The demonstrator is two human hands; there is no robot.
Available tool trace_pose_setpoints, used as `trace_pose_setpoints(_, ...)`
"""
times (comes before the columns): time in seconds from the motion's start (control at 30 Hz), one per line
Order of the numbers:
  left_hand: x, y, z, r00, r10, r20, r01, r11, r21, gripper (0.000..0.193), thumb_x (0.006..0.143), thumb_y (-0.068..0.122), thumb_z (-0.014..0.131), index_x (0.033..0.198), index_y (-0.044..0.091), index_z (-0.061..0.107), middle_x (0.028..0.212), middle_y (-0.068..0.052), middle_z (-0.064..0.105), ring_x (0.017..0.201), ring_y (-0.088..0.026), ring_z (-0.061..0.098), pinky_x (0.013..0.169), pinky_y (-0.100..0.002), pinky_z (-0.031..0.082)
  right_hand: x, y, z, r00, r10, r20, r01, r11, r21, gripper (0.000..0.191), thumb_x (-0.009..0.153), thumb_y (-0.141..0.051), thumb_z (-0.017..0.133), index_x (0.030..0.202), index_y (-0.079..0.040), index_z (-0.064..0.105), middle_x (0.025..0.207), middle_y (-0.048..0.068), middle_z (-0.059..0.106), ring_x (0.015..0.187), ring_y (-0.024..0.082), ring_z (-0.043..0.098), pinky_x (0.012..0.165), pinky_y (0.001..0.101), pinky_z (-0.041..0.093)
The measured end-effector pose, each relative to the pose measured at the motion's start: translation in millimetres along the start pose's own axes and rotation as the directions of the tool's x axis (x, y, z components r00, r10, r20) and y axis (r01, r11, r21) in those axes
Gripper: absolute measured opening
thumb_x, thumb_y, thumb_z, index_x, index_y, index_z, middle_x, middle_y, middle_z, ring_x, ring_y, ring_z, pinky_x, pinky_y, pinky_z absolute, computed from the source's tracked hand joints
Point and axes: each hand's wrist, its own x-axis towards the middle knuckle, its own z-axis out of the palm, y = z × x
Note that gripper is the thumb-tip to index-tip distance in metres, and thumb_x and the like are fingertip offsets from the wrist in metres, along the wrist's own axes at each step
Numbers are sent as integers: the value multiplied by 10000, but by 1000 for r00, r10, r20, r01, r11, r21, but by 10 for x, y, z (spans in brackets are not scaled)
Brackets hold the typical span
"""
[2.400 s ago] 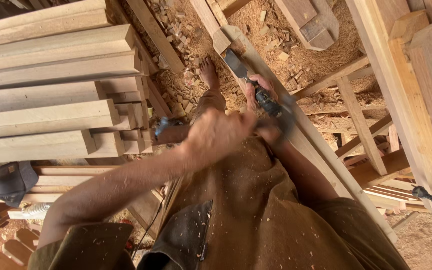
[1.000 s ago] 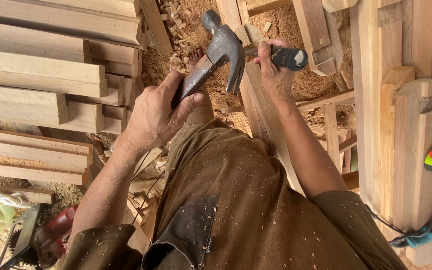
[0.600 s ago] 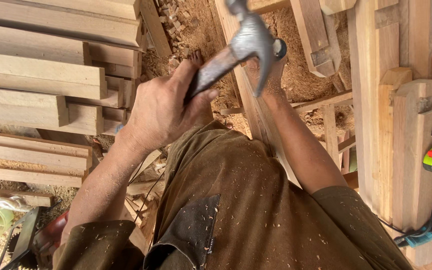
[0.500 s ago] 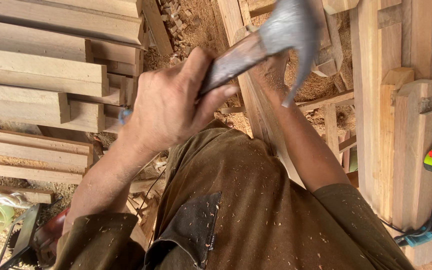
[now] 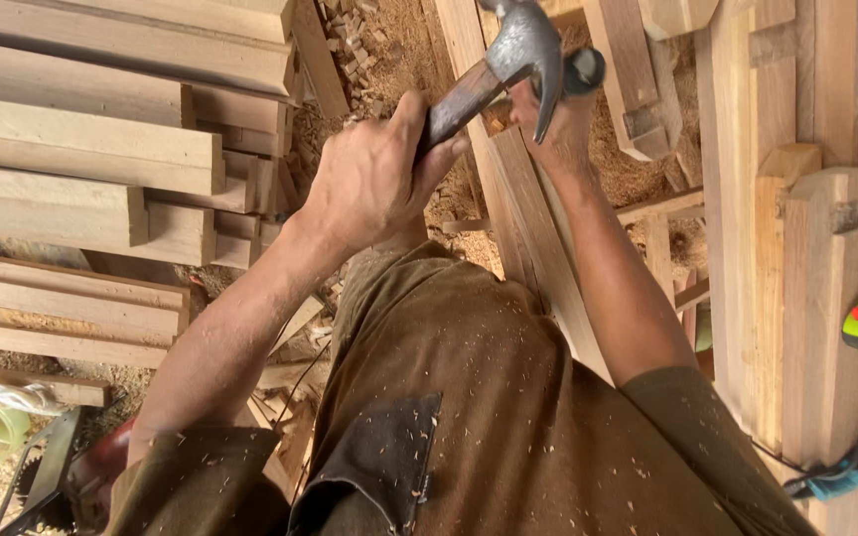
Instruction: The person uses a hammer and chisel to carve a notch into a wooden plank. They repeatedly strike the chisel to remove wood chips and shape the joint.
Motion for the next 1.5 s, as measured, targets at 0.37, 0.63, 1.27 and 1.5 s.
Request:
trace_pose_setpoints(0.37, -12, 443, -293, 999, 30, 40, -30, 1000, -7, 441, 1121, 491, 439, 1016, 68, 503, 566, -35, 540, 340, -100, 443, 271, -322, 397, -214, 294, 144, 991, 99, -85, -91, 991, 97, 344, 1012, -343, 731, 1196, -70, 632, 1076, 100, 742, 883, 180, 770, 783, 303, 655)
trace_pose_setpoints(0.63, 389, 505, 51, 969, -57, 242, -7, 967, 255, 410, 1147, 465, 440, 982, 91, 475, 572, -51, 558, 334, -100, 422, 271, -316, 376, -100, 175, 86, 991, -133, 30, 136, 986, -101, 224, 1063, -305, 697, 1179, -118, 654, 1073, 65, 737, 959, 165, 766, 860, 296, 661)
trace_pose_setpoints(1.27, -386, -218, 517, 966, -216, 140, 249, 920, -302, 575, 1085, 615, 478, 941, 67, 577, 633, -29, 579, 496, -83, 578, 420, -291, 538, -268, 360, -728, 981, -154, -116, 160, 986, 50, 195, 1074, -136, 734, 1163, -98, 564, 1090, 62, 610, 954, 145, 673, 837, 312, 713)
trace_pose_setpoints(1.5, -441, -166, 457, 936, -299, 183, 349, 852, -391, 551, 1063, 607, 504, 969, 69, 575, 636, -26, 554, 495, -104, 542, 416, -295, 493, -120, 225, -1059, 989, 142, 39, -146, 902, 407, 373, 1004, -501, 674, 1114, -147, 635, 1018, 5, 663, 905, 93, 628, 696, 275, 557)
